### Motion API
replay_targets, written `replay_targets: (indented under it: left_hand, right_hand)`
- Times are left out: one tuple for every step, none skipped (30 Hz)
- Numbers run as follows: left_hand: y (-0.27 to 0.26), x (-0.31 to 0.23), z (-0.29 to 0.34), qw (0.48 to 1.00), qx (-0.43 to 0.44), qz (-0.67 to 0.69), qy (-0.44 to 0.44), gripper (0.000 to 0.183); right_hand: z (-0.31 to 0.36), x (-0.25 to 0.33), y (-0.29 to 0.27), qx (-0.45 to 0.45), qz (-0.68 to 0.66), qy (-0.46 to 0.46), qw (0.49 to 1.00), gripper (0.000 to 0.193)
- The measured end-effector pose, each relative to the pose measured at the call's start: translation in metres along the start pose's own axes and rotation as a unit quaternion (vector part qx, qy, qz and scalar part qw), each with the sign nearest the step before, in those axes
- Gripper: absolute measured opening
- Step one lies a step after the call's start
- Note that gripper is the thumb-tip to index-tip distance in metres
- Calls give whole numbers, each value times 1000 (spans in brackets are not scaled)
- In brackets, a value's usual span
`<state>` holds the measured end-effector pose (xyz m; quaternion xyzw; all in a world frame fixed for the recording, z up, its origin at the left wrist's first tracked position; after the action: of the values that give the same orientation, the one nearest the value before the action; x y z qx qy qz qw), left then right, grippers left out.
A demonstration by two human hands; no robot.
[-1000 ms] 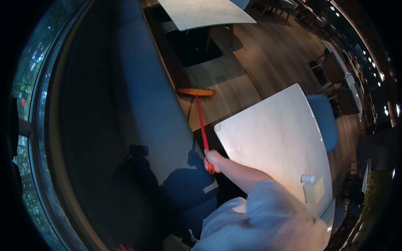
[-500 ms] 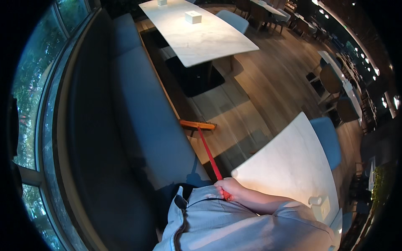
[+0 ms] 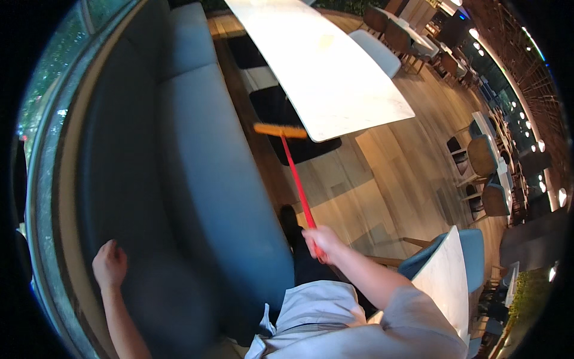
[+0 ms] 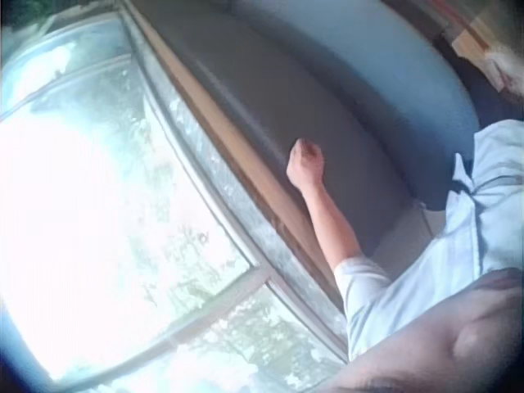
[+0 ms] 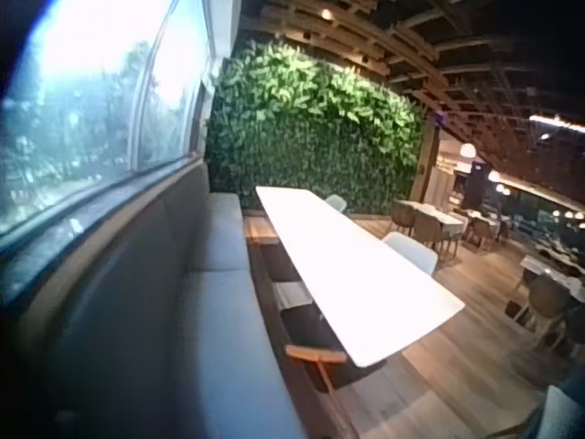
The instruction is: The person sweeps the floor of a dining area using a broom and dustpan. They move around tables and chairs, sweeping debris into the dustpan and occasionally adjusting furniture to reach under it.
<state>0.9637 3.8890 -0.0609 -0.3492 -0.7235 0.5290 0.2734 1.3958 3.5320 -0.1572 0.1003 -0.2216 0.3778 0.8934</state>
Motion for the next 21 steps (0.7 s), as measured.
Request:
replay_targets:
  left_hand:
    - [5, 11, -7, 999, 10, 0, -37, 14]
    - [13, 21, -16, 997, 18, 1, -71, 13]
    - [23, 28, -24, 997, -30, 1, -69, 12]
    - [32, 34, -31, 995, -75, 5, -62, 11]
    - [36, 42, -28, 994, -52, -6, -92, 11]
    - [38, 47, -24, 992, -27, -13, -121, 10]
    - [37, 48, -12, 990, 26, -39, -134, 13]
    - [37, 50, -6, 985, 72, -65, -146, 17]
    - [39, 50, 0, 980, 89, -63, -167, 18]
    - [41, 53, -4, 974, 101, -66, -190, 20]
    - [40, 49, -21, 975, 104, -81, -178, 25]
    - [37, 38, -41, 976, 106, -96, -165, 31]
    - [34, 29, -55, 976, 105, -113, -154, 38]
    - [35, 28, -65, 979, 95, -124, -129, 37]
    - [33, 26, -70, 981, 84, -136, -110, 36]
    - [31, 24, -73, 983, 72, -147, -86, 35]
    - [30, 20, -72, 978, 87, -157, -106, 36]
    - [29, 22, -78, 981, 81, -153, -93, 36]
    - [32, 25, -84, 984, 71, -146, -79, 37]
    - [38, 25, -79, 984, 74, -141, -81, 37]
    - [35, 22, -74, 981, 86, -144, -97, 38]
  right_hand:
    - [-29, 43, 10, 22, 46, -10, 999, 38]
    - [-67, 80, 20, 24, 21, -13, 999, 36]
    - [-98, 121, 38, 9, 3, 2, 1000, 33]
    - [-151, 146, 39, -5, 23, -31, 999, 34]
    - [-193, 175, 48, -15, 43, -62, 997, 40]
    - [-240, 200, 46, 17, 19, -77, 997, 44]
    - [-276, 225, 52, 37, -20, -76, 996, 46]
    - [-316, 258, 60, 33, 7, -99, 995, 46]
    - [-349, 285, 62, -4, -13, -93, 996, 45]
    - [-380, 313, 64, -20, -1, -97, 995, 43]
    - [-404, 335, 64, -43, 20, -63, 997, 43]
    - [-424, 353, 65, -87, 52, -35, 994, 36]
    - [-439, 370, 72, -139, 167, -15, 976, 33]
    - [-451, 379, 75, -189, 277, 6, 942, 33]
    - [-457, 384, 78, -208, 338, 25, 918, 34]
    - [-461, 386, 77, -227, 394, 44, 890, 37]
    - [-463, 386, 72, -245, 446, 63, 859, 41]
    - [-470, 369, 46, -284, 441, 51, 850, 52]
    - [-477, 350, 15, -325, 432, 42, 840, 63]
    - [-467, 323, 3, -328, 424, 80, 841, 61]
    - [-454, 301, -11, -328, 412, 114, 842, 59]
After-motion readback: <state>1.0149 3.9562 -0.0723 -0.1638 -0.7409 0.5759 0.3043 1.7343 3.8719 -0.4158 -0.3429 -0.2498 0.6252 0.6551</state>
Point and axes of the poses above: each hand's wrist, its own z-axis away from the middle knuckle, its own y-axis out of the palm, x = y × z, the point moved 1 cm from there along -z, towards the middle knuckle, and after that the axes turned 11 degrees about y, right-handed, at the moved point
